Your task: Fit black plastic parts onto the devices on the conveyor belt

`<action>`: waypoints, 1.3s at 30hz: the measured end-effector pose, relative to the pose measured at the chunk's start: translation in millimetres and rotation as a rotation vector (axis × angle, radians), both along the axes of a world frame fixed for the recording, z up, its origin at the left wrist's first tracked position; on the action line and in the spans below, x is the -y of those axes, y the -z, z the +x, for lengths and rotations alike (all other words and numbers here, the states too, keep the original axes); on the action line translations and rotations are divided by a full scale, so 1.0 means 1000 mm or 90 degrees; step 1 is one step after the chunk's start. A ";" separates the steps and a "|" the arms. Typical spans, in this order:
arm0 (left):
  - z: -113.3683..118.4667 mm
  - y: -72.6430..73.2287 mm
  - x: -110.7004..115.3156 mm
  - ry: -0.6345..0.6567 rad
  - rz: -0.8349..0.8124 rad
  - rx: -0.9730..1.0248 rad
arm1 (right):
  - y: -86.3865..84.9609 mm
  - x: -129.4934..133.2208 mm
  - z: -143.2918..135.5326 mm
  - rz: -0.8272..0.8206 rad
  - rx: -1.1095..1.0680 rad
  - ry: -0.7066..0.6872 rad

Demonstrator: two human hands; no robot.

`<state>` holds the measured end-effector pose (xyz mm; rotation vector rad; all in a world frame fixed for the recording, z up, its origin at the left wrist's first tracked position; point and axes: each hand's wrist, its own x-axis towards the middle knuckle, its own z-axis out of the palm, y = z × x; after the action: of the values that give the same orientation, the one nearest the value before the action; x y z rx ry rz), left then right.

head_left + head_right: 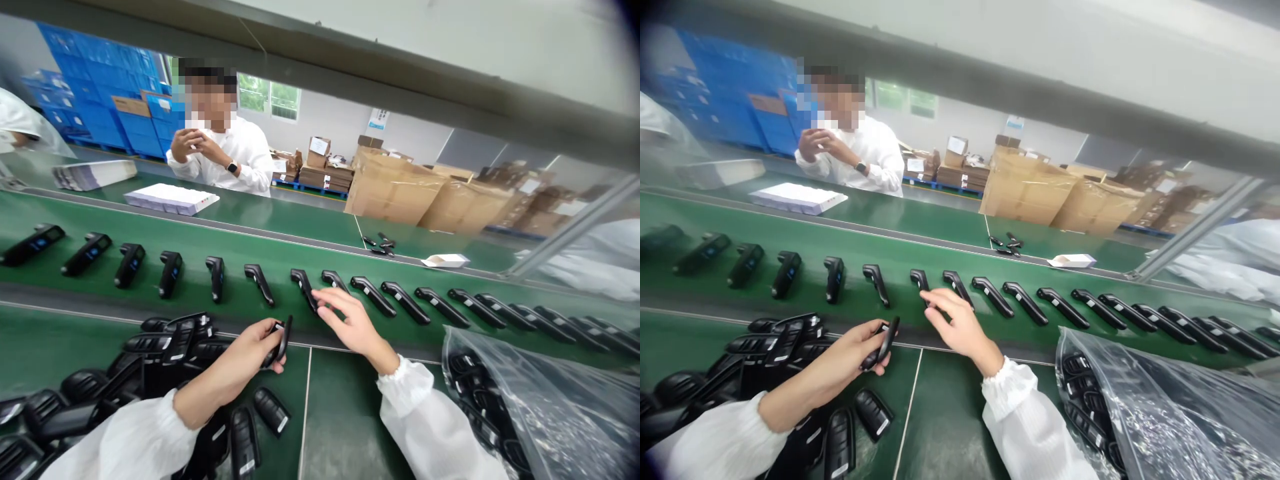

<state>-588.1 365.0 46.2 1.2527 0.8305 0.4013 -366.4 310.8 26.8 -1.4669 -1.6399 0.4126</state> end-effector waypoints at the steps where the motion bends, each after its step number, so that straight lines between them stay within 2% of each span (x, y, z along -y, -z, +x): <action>1: 0.000 -0.002 0.000 -0.021 -0.024 0.028 | -0.003 0.003 -0.009 -0.029 -0.110 -0.056; 3: 0.001 -0.006 0.003 -0.042 -0.054 0.079 | -0.005 0.006 -0.027 -0.099 -0.289 -0.101; 4: 0.001 -0.007 0.004 -0.041 -0.066 0.097 | -0.004 0.007 -0.036 -0.118 -0.336 -0.107; 8: 0.001 -0.003 0.010 -0.025 -0.093 0.103 | 0.002 0.007 -0.063 -0.142 -0.410 -0.088; 10: 0.002 0.000 0.010 -0.030 -0.087 0.094 | 0.002 0.006 -0.065 -0.172 -0.502 -0.052; 12: 0.002 0.003 0.008 -0.059 -0.088 0.091 | 0.000 0.003 -0.053 -0.174 -0.560 -0.012; 14: 0.002 0.003 0.005 -0.113 -0.109 0.108 | -0.002 -0.002 -0.028 -0.140 -0.508 0.034; 16: 0.001 0.001 0.003 -0.147 -0.139 0.132 | 0.000 -0.006 0.003 -0.113 -0.369 0.086; 18: 0.000 -0.002 0.002 -0.137 -0.149 0.137 | 0.006 -0.010 0.029 -0.122 -0.229 0.135; 20: -0.001 -0.003 0.002 -0.110 -0.136 0.120 | 0.016 -0.011 0.043 -0.142 -0.110 0.173; 25: -0.001 0.004 0.000 -0.076 -0.048 0.046 | 0.036 -0.014 0.038 -0.171 0.154 0.209; 28: -0.001 0.010 -0.003 -0.056 0.036 0.026 | 0.041 -0.023 0.033 -0.215 0.252 0.283; 32: -0.002 0.001 -0.002 -0.023 0.110 0.005 | 0.036 -0.035 0.035 -0.268 0.321 0.340; 35: -0.001 -0.011 0.002 -0.025 0.123 -0.004 | 0.019 -0.029 0.026 -0.213 0.325 0.376; 36: 0.000 -0.013 0.004 -0.027 0.120 0.004 | 0.011 -0.024 0.020 -0.175 0.297 0.359; 37: 0.002 -0.014 0.006 -0.028 0.113 0.016 | 0.002 -0.017 0.013 -0.144 0.244 0.302; 39: 0.006 -0.015 0.009 -0.026 0.102 0.045 | -0.016 -0.004 -0.004 -0.143 0.072 0.077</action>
<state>-581.7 356.3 60.9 1.3628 0.7764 0.5516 -370.7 315.0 42.8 -1.7751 -1.6226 0.4657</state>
